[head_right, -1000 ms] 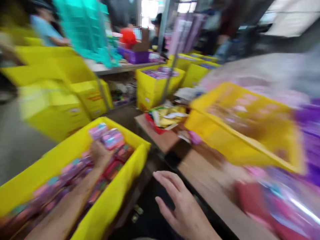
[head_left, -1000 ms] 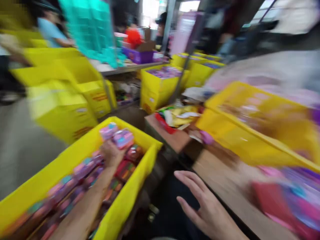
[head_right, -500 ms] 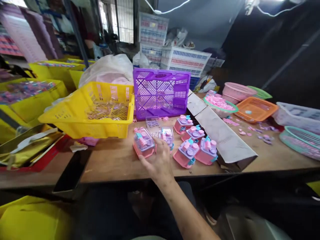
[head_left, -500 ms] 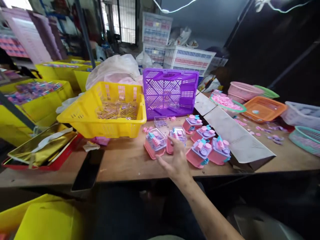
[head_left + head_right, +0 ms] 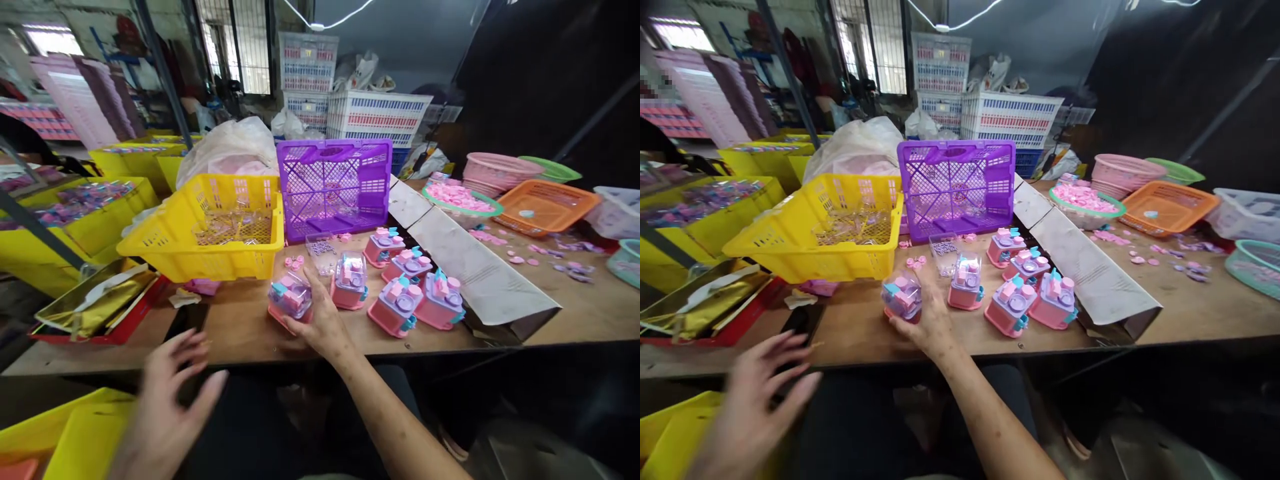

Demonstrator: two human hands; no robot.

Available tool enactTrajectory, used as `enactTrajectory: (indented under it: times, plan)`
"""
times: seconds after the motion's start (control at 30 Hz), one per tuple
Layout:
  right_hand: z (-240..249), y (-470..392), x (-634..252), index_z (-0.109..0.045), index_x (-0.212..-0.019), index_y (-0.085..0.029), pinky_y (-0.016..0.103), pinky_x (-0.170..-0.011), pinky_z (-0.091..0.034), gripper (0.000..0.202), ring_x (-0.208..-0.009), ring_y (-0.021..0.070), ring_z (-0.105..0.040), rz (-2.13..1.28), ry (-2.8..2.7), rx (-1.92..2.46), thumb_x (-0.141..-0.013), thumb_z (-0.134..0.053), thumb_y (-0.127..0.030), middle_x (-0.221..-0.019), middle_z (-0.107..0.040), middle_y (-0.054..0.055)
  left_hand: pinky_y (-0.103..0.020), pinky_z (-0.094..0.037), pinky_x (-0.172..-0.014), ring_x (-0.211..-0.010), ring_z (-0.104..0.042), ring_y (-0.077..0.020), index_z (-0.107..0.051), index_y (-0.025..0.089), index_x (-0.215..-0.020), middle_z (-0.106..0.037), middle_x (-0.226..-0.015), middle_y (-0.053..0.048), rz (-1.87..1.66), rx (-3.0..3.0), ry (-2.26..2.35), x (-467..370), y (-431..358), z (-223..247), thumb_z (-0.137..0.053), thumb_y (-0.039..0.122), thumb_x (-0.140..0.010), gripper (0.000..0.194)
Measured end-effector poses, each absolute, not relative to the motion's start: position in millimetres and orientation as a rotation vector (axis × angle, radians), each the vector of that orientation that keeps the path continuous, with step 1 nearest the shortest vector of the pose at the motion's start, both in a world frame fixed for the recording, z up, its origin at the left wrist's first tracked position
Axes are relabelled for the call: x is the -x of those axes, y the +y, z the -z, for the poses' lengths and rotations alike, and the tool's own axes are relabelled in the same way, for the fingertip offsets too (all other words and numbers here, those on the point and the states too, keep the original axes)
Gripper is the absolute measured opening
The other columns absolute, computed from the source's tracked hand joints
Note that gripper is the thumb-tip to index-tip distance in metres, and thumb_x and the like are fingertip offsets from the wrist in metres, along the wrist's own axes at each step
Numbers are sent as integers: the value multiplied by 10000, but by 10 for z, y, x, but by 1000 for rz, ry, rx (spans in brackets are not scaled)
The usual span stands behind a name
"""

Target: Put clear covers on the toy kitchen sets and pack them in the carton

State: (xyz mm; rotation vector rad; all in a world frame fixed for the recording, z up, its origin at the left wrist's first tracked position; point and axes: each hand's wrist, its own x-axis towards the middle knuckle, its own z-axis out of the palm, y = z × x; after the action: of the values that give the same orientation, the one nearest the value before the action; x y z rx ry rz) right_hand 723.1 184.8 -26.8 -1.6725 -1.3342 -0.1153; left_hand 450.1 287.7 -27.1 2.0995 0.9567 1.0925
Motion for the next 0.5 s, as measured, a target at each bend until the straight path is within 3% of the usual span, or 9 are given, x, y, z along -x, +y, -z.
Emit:
enactTrajectory:
  times: [0.03,0.1,0.13,0.2,0.27,0.33,0.4,0.5]
  plan:
    - [226,1771,-7254,-342,-1737,-290,571,-1296,-472,892,-1514,353,-575,151,-1353,1664,-989,-801,-455,-1642,-589,147,-612,-695,-1052,-1322,-722,-381,-413,348,-1642,-615,-1559,-122,-1060,-2082,863,-4646,2934,335,-817,626,-920,872]
    - [129,1657,-7363,-438,-1664,-298,624,-1301,-438,701,-1518,370,-538,324,-1272,1734,-1042,-714,-465,-1576,-600,156,-713,-439,-1324,-1613,-471,-449,-267,260,-1733,-381,-1763,-212,-885,-2080,724,-5004,3079,458,-908,541,-841,1133]
    - [81,1634,-7444,-467,-1639,-284,671,-1300,-411,656,-1532,399,-501,417,-1177,1814,-1051,-686,-478,-1573,-572,179,-707,-353,-1374,-1666,-393,-444,-192,251,-1761,-326,-1795,-228,-792,-2041,641,-5178,3160,510,-925,517,-837,1208]
    - [-1,1666,-7631,-479,-1633,-233,779,-1271,-359,726,-1564,489,-407,496,-1000,2026,-1014,-704,-540,-1627,-466,246,-672,-322,-1392,-1688,-359,-434,-81,252,-1787,-300,-1811,-247,-627,-1924,426,-5441,3315,589,-976,485,-790,1360]
    - [-45,1755,-7814,-499,-1624,-202,827,-1231,-352,810,-1563,550,-363,444,-952,2214,-953,-755,-577,-1657,-390,287,-658,-365,-1366,-1629,-455,-428,-31,266,-1799,-359,-1783,-253,-533,-1826,315,-5572,3428,627,-986,484,-794,1403]
    - [-40,1810,-7977,-520,-1616,-210,782,-1221,-399,800,-1544,535,-400,400,-962,2284,-926,-767,-533,-1648,-384,280,-645,-405,-1338,-1564,-535,-418,-48,273,-1807,-422,-1750,-245,-467,-1762,259,-5617,3494,625,-973,494,-820,1371]
    - [11,1783,-8111,-501,-1638,-205,713,-1228,-439,836,-1528,503,-443,429,-927,2258,-901,-763,-503,-1636,-389,268,-629,-367,-1362,-1588,-503,-420,-138,270,-1804,-426,-1756,-224,-433,-1736,224,-5637,3524,589,-998,474,-791,1345]
    - [155,1727,-8175,-399,-1705,-160,717,-1181,-482,1018,-1473,511,-505,470,-921,2194,-860,-734,-620,-1565,-454,283,-604,-325,-1388,-1612,-455,-437,-368,223,-1731,-475,-1724,-202,-420,-1748,239,-5652,3453,480,-1056,378,-657,1285]
